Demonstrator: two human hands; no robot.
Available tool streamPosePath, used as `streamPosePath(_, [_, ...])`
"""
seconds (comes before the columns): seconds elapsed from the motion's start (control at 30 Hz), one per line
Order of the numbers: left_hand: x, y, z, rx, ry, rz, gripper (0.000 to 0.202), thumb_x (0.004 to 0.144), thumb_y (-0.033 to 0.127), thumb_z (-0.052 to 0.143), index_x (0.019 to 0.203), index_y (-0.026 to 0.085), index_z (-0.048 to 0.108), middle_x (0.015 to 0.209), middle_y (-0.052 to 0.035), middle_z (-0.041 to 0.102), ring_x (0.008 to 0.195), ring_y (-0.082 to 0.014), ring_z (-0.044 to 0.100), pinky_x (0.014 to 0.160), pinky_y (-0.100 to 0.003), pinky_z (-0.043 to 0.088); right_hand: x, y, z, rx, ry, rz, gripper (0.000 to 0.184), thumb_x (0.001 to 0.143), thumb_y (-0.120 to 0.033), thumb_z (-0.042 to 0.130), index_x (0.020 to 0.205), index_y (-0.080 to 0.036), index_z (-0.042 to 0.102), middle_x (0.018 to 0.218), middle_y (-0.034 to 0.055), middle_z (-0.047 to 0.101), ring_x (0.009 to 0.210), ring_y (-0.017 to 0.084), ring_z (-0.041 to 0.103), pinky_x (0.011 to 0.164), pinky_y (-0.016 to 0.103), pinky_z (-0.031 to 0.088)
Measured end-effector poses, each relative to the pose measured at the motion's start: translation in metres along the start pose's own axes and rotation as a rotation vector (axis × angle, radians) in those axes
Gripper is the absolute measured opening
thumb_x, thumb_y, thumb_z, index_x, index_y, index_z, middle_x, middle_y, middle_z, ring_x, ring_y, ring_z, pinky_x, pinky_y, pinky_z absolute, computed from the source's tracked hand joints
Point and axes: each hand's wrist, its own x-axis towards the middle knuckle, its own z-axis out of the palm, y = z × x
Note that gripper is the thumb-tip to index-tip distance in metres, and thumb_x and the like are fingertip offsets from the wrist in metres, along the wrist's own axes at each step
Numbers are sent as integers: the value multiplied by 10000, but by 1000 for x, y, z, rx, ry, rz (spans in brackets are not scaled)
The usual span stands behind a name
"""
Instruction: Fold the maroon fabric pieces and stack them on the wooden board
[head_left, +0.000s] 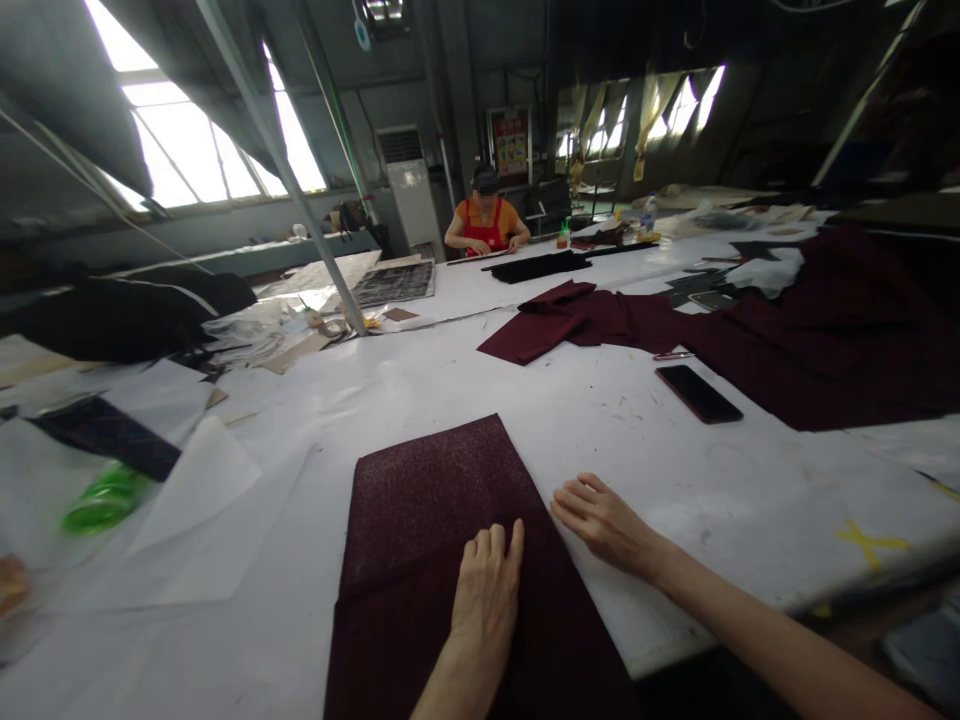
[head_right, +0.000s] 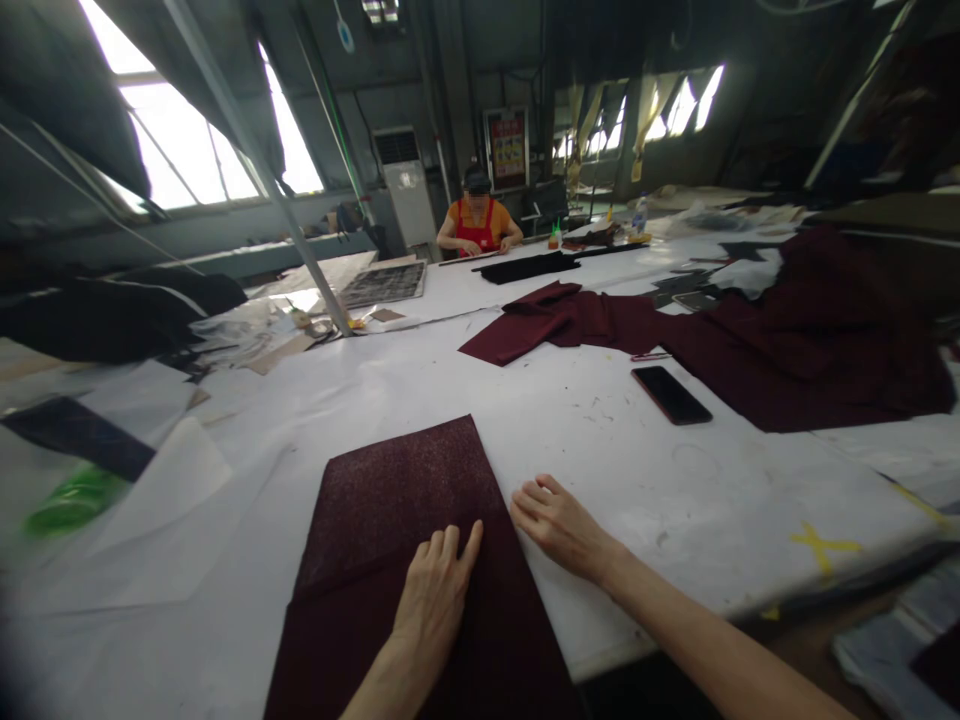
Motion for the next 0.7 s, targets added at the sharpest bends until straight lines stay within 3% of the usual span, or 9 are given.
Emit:
streamPosePath(0.13, [-2, -1, 3, -59, 23, -6, 520, 841, 64, 432, 1352, 161, 451, 945, -83, 566, 834, -231, 541, 744, -389, 480, 18, -32, 6, 153, 62, 75, 369, 876, -44, 394, 1191, -132, 565, 1092, 126, 595, 1028, 239, 510, 918, 433, 427])
streamPosePath(0.23, [-15, -15, 8, -138, 53, -16, 513, 818, 45, 441, 1324, 124, 471, 1017, -92, 578, 904, -229, 540, 831, -403, 467, 24, -54, 18, 208, 43, 137, 397, 845, -32, 414, 1199, -127, 566, 1071, 124, 607, 1009, 237, 522, 911, 420, 452])
streamPosePath(0.4, [-71, -71, 21, -197, 99, -113, 491, 822, 8, 422, 1298, 108, 490, 1142, -91, 588, 1045, -215, 525, 953, -386, 423, 12, -58, 30, 172, 36, 222, 440, 835, -16, 395, 1232, -127, 549, 1096, 123, 602, 1020, 242, 527, 923, 422, 452])
streamPosePath(0.53, [-121, -115, 28, -198, 137, -284, 356, 928, 156, 403, 1261, 123, 524, 1180, -98, 595, 1078, -219, 537, 959, -393, 441, 4, -52, 31, 123, 63, 217, 424, 834, -9, 386, 1203, -123, 559, 1077, 125, 606, 1002, 258, 531, 910, 438, 435])
streamPosePath(0.63, [-149, -134, 30, -239, 163, -378, 336, 924, 210, 442, 1243, 158, 536, 1186, -86, 603, 1093, -221, 550, 981, -411, 442, 14, -53, 28, 69, 76, 191, 377, 806, 0, 409, 1089, -144, 612, 982, 117, 626, 939, 276, 545, 894, 477, 406])
streamPosePath(0.7, [-162, -138, 31, -295, 202, -430, 312, 912, 229, 472, 1211, 182, 551, 1193, -76, 602, 1115, -221, 548, 1012, -429, 427, 36, -63, 25, 89, 91, 174, 325, 804, -13, 427, 1001, -171, 632, 924, 106, 631, 902, 280, 555, 863, 484, 396])
